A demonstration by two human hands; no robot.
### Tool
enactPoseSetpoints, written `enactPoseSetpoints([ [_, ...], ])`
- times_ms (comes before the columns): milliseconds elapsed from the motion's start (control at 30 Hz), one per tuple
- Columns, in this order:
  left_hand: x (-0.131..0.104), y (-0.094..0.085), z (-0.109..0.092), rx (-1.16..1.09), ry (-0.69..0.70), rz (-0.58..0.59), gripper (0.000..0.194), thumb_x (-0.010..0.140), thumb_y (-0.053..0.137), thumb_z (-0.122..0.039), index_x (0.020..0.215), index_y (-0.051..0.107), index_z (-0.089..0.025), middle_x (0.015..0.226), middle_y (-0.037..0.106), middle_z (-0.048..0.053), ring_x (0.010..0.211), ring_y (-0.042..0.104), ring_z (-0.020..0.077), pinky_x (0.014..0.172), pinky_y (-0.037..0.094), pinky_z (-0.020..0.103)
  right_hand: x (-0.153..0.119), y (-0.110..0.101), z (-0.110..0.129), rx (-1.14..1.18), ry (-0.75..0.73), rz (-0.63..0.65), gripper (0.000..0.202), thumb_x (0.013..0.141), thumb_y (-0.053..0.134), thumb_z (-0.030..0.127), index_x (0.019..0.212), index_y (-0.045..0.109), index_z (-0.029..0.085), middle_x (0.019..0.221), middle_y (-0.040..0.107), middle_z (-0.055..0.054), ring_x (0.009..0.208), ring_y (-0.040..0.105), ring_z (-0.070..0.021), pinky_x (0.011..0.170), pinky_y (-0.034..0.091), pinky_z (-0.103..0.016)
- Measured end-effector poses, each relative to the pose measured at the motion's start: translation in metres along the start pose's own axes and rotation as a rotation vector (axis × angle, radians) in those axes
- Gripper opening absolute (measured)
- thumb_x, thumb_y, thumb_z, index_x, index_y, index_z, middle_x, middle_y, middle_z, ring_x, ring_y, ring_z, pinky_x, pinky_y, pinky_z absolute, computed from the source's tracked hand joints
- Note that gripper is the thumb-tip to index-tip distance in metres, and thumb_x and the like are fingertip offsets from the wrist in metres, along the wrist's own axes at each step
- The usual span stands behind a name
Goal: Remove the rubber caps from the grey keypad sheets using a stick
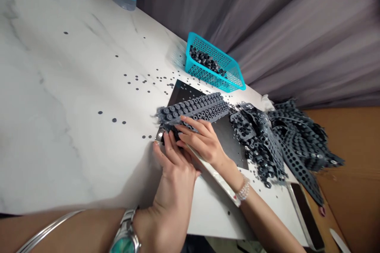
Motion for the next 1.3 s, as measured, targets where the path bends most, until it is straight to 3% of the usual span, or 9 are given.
enactPoseSetpoints([
  [467, 0.001, 0.007, 0.000, 0.035, 0.017, -0.052, 0.057, 0.083, 0.061, -0.031, 0.130, 0.055, 0.001, 0.132, 0.055, 0.028, 0.124, 0.050, 0.0435, 0.101, 0.045, 0.056, 0.005, 0.004, 0.001, -0.074, -0.053, 0.102, 0.014, 0.094, 0.049, 0.010, 0.095, 0.060, 0.019, 0.116, 0.070, -0.012, 0.130, 0.050, -0.0196, 0.096, 0.046, -0.037],
  [533, 0.001, 0.008, 0.000, 0.018, 0.026, -0.063, 0.060, 0.084, 0.060, -0.034, 0.132, 0.052, 0.003, 0.132, 0.054, 0.031, 0.124, 0.051, 0.0444, 0.101, 0.045, 0.056, 0.008, 0.008, -0.004, -0.118, -0.044, 0.051, 0.014, 0.094, 0.048, 0.010, 0.096, 0.059, 0.019, 0.115, 0.070, -0.012, 0.129, 0.051, -0.0199, 0.095, 0.047, -0.037],
  [667, 0.001, 0.010, -0.002, -0.018, 0.008, -0.040, 0.070, 0.079, 0.067, -0.042, 0.136, 0.050, -0.005, 0.134, 0.053, 0.028, 0.128, 0.045, 0.0450, 0.103, 0.041, 0.060, 0.006, 0.009, -0.023, -0.181, 0.213, -0.178, 0.012, 0.095, 0.049, 0.014, 0.093, 0.057, 0.023, 0.109, 0.073, -0.009, 0.124, 0.057, -0.0228, 0.092, 0.046, -0.042],
  [733, 0.001, 0.010, -0.003, -0.020, -0.022, -0.032, 0.074, 0.076, 0.070, -0.044, 0.137, 0.049, -0.007, 0.135, 0.052, 0.028, 0.129, 0.044, 0.0457, 0.103, 0.039, 0.062, 0.000, 0.004, -0.024, -0.140, 0.258, -0.206, 0.009, 0.093, 0.053, 0.015, 0.094, 0.057, 0.023, 0.110, 0.072, -0.009, 0.124, 0.056, -0.0247, 0.091, 0.046, -0.043],
  [867, 0.000, 0.009, -0.004, 0.009, -0.004, -0.037, 0.078, 0.074, 0.072, -0.042, 0.135, 0.048, 0.002, 0.133, 0.048, 0.036, 0.127, 0.043, 0.0502, 0.101, 0.039, 0.066, -0.017, -0.007, -0.006, -0.011, 0.119, -0.077, 0.010, 0.090, 0.059, 0.016, 0.099, 0.058, 0.021, 0.110, 0.073, -0.009, 0.125, 0.056, -0.0256, 0.090, 0.047, -0.042],
  [1000, 0.000, 0.010, -0.002, -0.005, 0.011, -0.026, 0.062, 0.079, 0.068, -0.036, 0.131, 0.055, -0.004, 0.137, 0.048, 0.029, 0.131, 0.041, 0.0470, 0.102, 0.039, 0.065, -0.026, -0.007, 0.007, 0.047, 0.071, -0.020, 0.011, 0.090, 0.058, 0.015, 0.100, 0.060, 0.021, 0.113, 0.072, -0.009, 0.125, 0.055, -0.0235, 0.093, 0.046, -0.041],
  [1300, -0.001, 0.012, -0.002, -0.056, -0.016, -0.013, 0.063, 0.078, 0.068, -0.036, 0.128, 0.057, 0.000, 0.137, 0.048, 0.031, 0.131, 0.041, 0.0465, 0.106, 0.036, 0.062, -0.022, 0.002, 0.001, 0.022, -0.006, 0.003, 0.009, 0.092, 0.057, 0.016, 0.100, 0.060, 0.019, 0.119, 0.070, -0.009, 0.132, 0.049, -0.0225, 0.096, 0.045, -0.041],
])
Point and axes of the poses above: each hand's wrist, its own x-axis towards the middle knuckle, its own y-axis out of the palm, z = x × y, the point moved 1 cm from there along x, towards the middle knuckle
